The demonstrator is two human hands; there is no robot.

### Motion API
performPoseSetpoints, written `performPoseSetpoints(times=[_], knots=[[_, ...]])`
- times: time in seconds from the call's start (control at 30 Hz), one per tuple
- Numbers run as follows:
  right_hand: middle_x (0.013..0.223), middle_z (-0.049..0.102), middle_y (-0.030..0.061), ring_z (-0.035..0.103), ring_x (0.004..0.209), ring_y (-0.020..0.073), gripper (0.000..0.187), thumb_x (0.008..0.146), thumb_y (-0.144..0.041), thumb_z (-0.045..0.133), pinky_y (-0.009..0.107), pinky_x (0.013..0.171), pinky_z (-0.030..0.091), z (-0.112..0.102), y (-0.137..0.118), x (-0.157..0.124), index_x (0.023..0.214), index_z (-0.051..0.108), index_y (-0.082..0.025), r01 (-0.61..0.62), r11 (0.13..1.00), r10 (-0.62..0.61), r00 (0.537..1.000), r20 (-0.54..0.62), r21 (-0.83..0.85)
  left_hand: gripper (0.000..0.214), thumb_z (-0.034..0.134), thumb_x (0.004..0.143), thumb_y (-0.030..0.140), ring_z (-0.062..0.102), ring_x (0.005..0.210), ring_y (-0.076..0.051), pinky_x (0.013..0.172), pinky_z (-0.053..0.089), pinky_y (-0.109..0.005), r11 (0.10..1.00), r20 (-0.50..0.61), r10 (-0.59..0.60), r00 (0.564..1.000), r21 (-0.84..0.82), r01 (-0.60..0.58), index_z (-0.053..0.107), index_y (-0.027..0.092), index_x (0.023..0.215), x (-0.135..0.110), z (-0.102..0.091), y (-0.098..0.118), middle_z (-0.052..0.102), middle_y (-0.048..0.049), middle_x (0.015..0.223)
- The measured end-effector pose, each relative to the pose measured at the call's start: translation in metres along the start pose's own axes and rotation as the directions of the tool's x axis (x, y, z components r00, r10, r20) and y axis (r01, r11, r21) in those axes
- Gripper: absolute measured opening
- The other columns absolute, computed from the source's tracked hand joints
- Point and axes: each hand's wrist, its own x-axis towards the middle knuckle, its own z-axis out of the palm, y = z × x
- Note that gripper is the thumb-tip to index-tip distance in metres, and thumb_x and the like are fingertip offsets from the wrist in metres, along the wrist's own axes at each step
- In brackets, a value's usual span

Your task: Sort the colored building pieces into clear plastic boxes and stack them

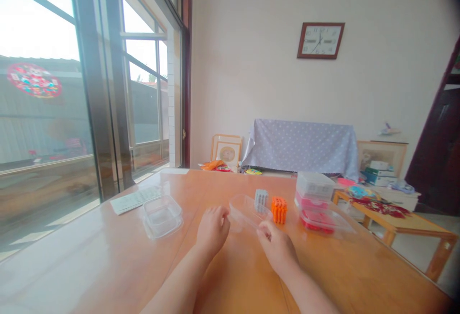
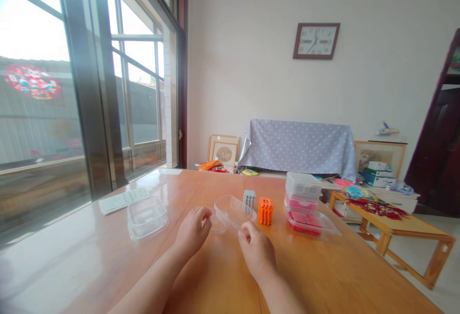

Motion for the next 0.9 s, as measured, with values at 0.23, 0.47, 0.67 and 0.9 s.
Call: performPoseSetpoints(times=[0.23, 0.47, 0.67, 0.9], knots=[[0.082, 0.072, 0.0002, 0.067, 0.075, 0.0201, 0.022, 0.091, -0.042, 0.047, 0.028, 0.069, 0.045, -0.003, 0.004, 0.001, 0.094, 0.062, -0.028, -0.028, 0.999, 0.028, 0.999, -0.018, -0.026, 0.024, 0.055, 0.086, 0.031, 0.055, 0.106, -0.027, 0.091, 0.042, -0.038, 0.978, 0.296, 0.149, 0.944, 0.095, -0.184, 0.069, 0.030, 0.106, -0.011, 0.007, 0.012, 0.066, -0.0057, 0.111], [0.079, 0.070, -0.0002, 0.065, 0.071, 0.0200, 0.021, 0.090, -0.042, 0.046, 0.028, 0.068, 0.043, -0.003, 0.004, 0.001, 0.092, 0.061, -0.027, -0.033, 0.999, 0.033, 0.999, -0.025, -0.011, 0.025, 0.053, 0.089, 0.046, 0.055, 0.110, -0.030, 0.096, 0.037, -0.046, 0.967, 0.375, 0.084, 0.923, 0.195, -0.167, 0.071, 0.029, 0.090, -0.010, 0.002, 0.009, 0.067, -0.0075, 0.107], [0.072, 0.065, -0.0011, 0.060, 0.065, 0.0185, 0.020, 0.089, -0.037, 0.044, 0.027, 0.062, 0.040, -0.004, 0.003, 0.000, 0.087, 0.059, -0.026, -0.014, 1.000, 0.014, 1.000, -0.010, -0.012, 0.032, 0.047, 0.092, 0.047, 0.055, 0.117, -0.032, 0.097, 0.039, -0.047, 0.965, 0.350, -0.001, 0.937, 0.247, -0.092, 0.070, 0.026, 0.096, -0.004, 0.003, -0.012, 0.065, -0.0106, 0.113], [0.062, 0.053, -0.0047, 0.052, 0.058, 0.0147, 0.014, 0.084, -0.029, 0.043, 0.024, 0.056, 0.034, -0.003, 0.006, 0.000, 0.078, 0.056, -0.025, 0.022, 0.999, -0.020, 0.999, 0.049, -0.043, 0.039, 0.050, 0.090, 0.044, 0.036, 0.142, -0.032, 0.110, 0.034, -0.048, 0.970, 0.346, -0.071, 0.936, 0.244, -0.017, 0.064, 0.026, 0.122, -0.003, 0.012, -0.028, 0.049, -0.0109, 0.147]])
